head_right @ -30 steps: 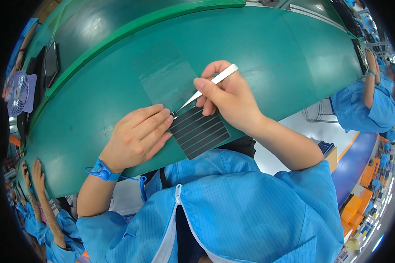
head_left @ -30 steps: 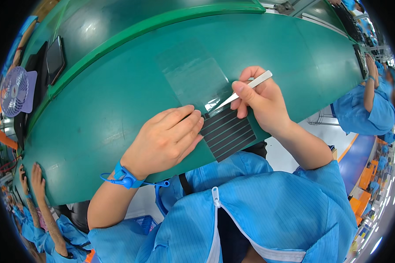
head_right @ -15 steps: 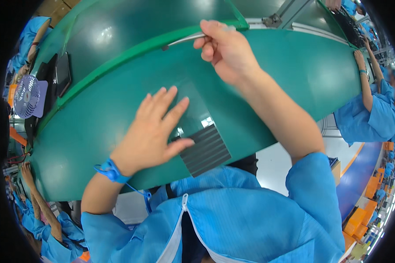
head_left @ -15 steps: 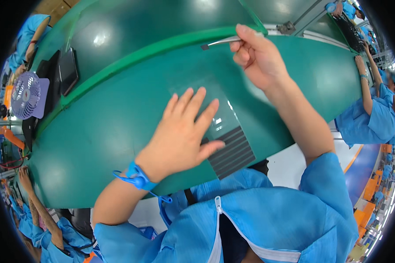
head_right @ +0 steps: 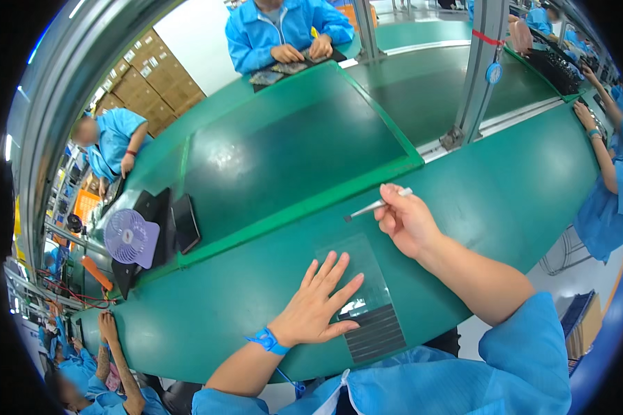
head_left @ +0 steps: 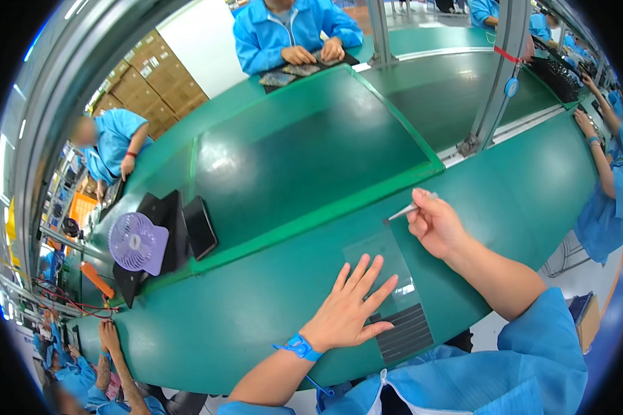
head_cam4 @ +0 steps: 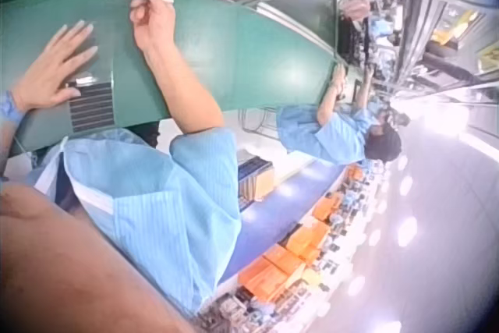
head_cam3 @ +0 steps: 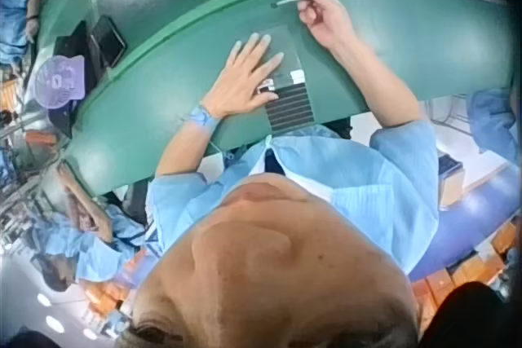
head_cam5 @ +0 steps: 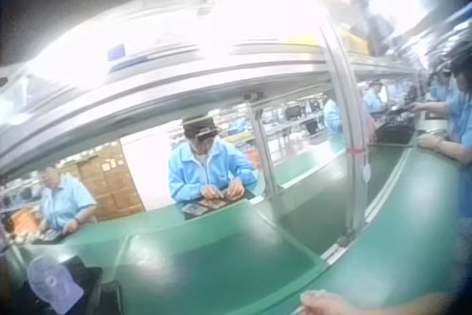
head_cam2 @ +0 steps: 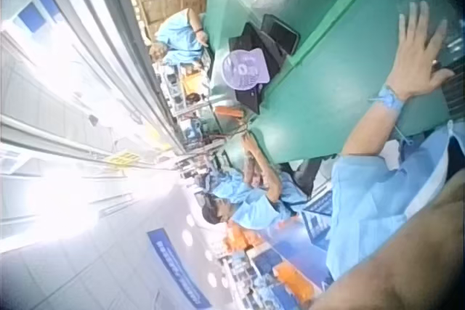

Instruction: The person uses tweezers to pick up small rectangular components from a sheet and places them onto circuit boards arranged on a black mat. The person repeats this process for multiple boards, carefully positioning each component before moving to the next unit.

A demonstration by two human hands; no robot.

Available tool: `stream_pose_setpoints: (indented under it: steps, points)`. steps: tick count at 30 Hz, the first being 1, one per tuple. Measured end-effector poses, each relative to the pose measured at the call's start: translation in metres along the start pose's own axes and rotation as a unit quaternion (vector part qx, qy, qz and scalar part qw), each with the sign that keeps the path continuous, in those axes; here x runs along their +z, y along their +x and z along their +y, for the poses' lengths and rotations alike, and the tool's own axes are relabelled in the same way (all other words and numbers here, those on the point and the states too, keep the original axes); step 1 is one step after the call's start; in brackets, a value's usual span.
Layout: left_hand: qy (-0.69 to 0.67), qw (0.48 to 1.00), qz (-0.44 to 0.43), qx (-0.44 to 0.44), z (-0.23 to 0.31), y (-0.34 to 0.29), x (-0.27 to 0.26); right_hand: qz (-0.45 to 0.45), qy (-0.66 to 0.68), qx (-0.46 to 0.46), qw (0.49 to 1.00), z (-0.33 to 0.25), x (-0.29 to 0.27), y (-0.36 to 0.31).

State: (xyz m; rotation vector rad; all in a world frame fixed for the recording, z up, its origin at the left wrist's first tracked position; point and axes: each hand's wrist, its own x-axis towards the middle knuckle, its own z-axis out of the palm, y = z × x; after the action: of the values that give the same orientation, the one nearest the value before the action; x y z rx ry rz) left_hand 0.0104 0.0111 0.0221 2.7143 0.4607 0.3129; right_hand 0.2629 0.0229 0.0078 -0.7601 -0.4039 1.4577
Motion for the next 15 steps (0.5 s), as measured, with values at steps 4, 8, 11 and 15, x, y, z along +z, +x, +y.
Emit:
stream_pose_setpoints:
  steps: [4,8,11,15]
  points:
    - [-0.080,0.991,0.099,-0.026,-0.012,-0.009,0.003,0.004,0.032,-0.002,0.999,0.001,-0.005,0.000]
    - [-0.117,0.980,0.149,-0.056,-0.018,-0.009,0.010,0.002,0.038,-0.006,0.999,0.005,-0.004,-0.001]
    - [-0.110,0.980,0.149,-0.074,-0.017,-0.009,0.011,-0.004,0.022,0.000,1.000,0.004,-0.002,-0.004]
    - [-0.107,0.979,0.151,-0.088,-0.017,-0.007,0.011,-0.016,0.012,0.015,1.000,0.005,-0.005,-0.005]
